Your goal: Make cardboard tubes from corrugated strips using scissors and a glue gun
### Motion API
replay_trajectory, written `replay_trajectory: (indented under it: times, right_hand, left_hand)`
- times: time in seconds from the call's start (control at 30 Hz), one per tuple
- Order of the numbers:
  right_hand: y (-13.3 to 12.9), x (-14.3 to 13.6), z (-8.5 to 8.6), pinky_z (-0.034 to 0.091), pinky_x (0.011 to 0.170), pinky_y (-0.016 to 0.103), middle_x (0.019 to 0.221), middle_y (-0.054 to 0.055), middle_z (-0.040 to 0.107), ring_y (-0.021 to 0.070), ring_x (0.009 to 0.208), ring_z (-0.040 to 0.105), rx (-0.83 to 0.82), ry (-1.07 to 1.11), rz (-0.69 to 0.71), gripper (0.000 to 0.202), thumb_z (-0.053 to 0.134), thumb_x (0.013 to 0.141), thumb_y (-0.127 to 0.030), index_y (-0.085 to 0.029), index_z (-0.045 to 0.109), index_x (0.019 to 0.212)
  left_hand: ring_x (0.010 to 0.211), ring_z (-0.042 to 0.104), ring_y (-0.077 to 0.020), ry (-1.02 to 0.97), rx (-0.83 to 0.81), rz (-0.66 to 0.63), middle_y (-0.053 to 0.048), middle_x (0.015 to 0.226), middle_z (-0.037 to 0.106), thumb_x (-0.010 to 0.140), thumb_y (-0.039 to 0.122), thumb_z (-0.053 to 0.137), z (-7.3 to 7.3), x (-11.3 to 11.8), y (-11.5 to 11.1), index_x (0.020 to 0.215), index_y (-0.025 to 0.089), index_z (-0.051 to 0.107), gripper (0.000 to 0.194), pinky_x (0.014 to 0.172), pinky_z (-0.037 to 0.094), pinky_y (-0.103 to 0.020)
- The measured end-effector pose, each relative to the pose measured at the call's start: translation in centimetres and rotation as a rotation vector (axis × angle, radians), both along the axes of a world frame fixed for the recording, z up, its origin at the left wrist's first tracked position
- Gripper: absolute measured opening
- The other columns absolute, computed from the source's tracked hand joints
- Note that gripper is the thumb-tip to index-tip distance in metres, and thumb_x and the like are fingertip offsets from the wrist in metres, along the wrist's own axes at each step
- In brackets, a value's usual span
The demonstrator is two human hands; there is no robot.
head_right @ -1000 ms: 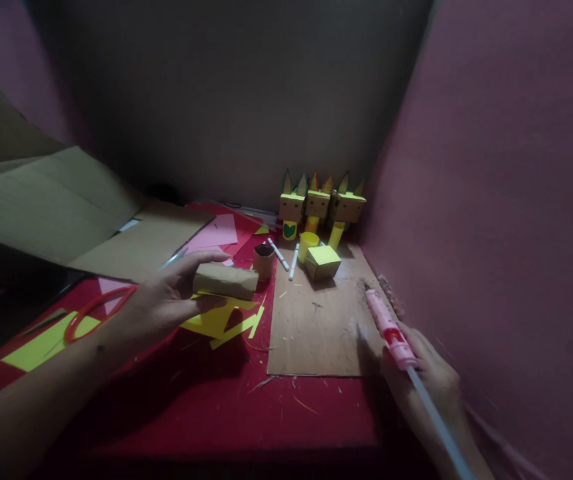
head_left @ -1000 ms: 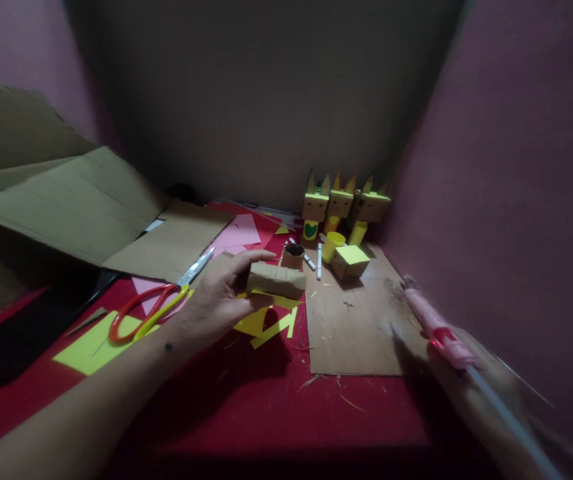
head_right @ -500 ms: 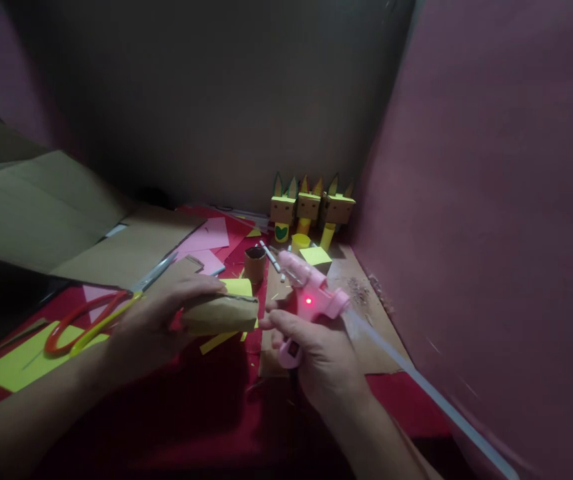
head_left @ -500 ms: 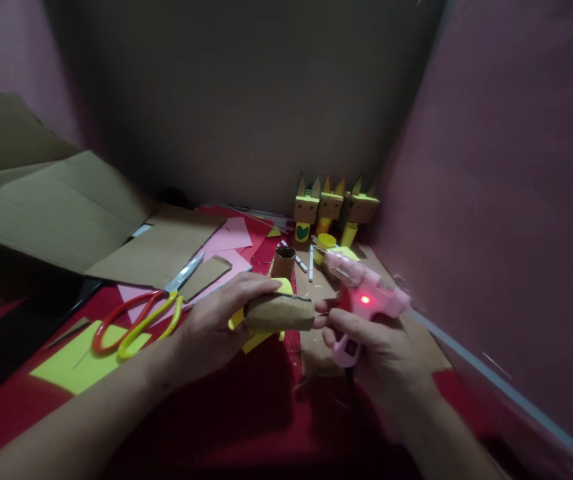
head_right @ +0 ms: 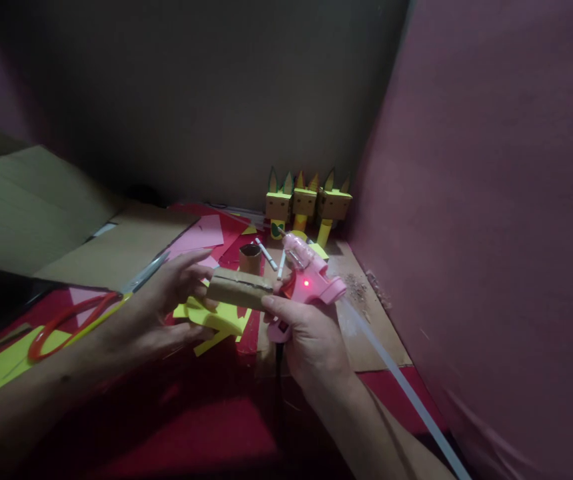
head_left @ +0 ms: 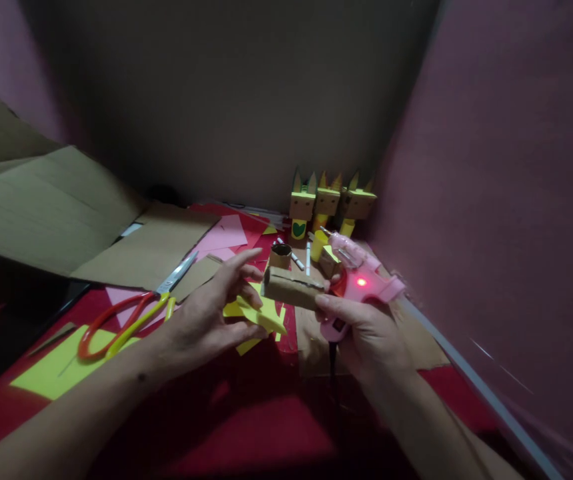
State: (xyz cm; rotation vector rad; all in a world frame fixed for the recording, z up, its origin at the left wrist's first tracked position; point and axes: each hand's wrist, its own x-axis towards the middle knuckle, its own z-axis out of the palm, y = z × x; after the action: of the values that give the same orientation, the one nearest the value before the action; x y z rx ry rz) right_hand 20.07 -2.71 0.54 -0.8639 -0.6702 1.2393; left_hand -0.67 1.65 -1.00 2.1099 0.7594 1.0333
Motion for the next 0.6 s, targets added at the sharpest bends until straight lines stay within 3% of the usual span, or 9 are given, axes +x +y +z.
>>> replay_trajectory:
  times: [0.07,0.13,0.2,0.3,0.37,0.5,0.6]
  right_hand:
    - [0.4,0.5,-0.2,0.048,0.054,0.024,0.066,0.000,0.065,0.0117,0.057,0.057,0.034,-0.065,-0.005,0.014,0.080,0.058,-0.016,-0.015,0.069,0.067]
    - [0.8,0.7,-0.6,0.048,0.055,0.024,0.067,0.000,0.065,0.0120,0.058,0.058,0.052,-0.077,0.023,0.015,0.079,0.060,-0.017,-0.015,0.068,0.070]
    - [1.0,0.7,-1.1,0.047,0.054,0.023,0.069,-0.002,0.064,0.0108,0.057,0.057,0.060,-0.038,0.028,0.023,0.080,0.059,-0.015,-0.017,0.069,0.079]
    - [1.0,0.4,-1.7,0.049,0.056,0.022,0.074,-0.004,0.064,0.0103,0.060,0.058,0.083,-0.010,0.001,0.036,0.080,0.059,-0.012,-0.021,0.068,0.092]
    - [0.9,0.1,-1.9,0.050,0.059,0.022,0.076,-0.003,0.065,0.0110,0.064,0.060,0.076,-0.006,0.019,0.034,0.080,0.060,-0.013,-0.020,0.068,0.091]
    - [0.6,0.3,-1.6,0.050,0.057,0.023,0.078,-0.001,0.064,0.0106,0.062,0.059,0.016,-0.037,0.147,0.029,0.082,0.061,-0.020,-0.018,0.068,0.086]
    - [-0.1,1.5,-1.2,0.043,0.046,0.019,0.075,-0.001,0.062,0.0078,0.054,0.052,0.032,-0.172,0.099,0.027,0.082,0.063,-0.022,-0.019,0.069,0.086]
  left_hand:
    - [0.083,0.062,-0.0173,-0.116,-0.127,-0.012,-0.006,0.112,0.052,0.072,0.019,0.074,0.3,-0.3,0.0,0.128,0.033,0.040,0.066,0.064,0.057,-0.026]
    - [0.075,0.062,-0.0144,-0.151,-0.154,0.015,-0.002,0.098,0.057,0.079,0.025,0.069,0.7,-0.2,-0.3,0.109,0.027,0.053,0.035,0.063,0.055,-0.025]
    - [0.065,0.058,-0.0114,-0.130,-0.162,0.088,0.001,0.081,0.057,0.084,0.028,0.063,1.1,0.2,-0.6,0.099,0.024,0.060,0.016,0.060,0.051,-0.022]
    - [0.060,0.053,-0.0097,-0.053,-0.172,0.176,0.004,0.070,0.056,0.080,0.028,0.066,1.6,1.1,-1.0,0.093,0.023,0.066,0.015,0.054,0.045,-0.020]
    - [0.059,0.050,-0.0095,0.022,-0.152,0.180,0.004,0.065,0.056,0.079,0.029,0.066,1.7,1.5,-1.1,0.080,0.022,0.067,0.007,0.053,0.041,-0.019]
    - [0.054,0.044,-0.0086,0.066,-0.149,0.217,0.003,0.063,0.055,0.085,0.035,0.058,1.7,1.8,-1.3,0.057,0.018,0.061,0.033,0.047,0.035,-0.020]
    - [0.053,0.042,-0.0091,0.044,-0.192,0.301,0.003,0.062,0.052,0.084,0.038,0.058,1.7,1.8,-1.5,0.058,0.018,0.060,0.033,0.045,0.033,-0.021]
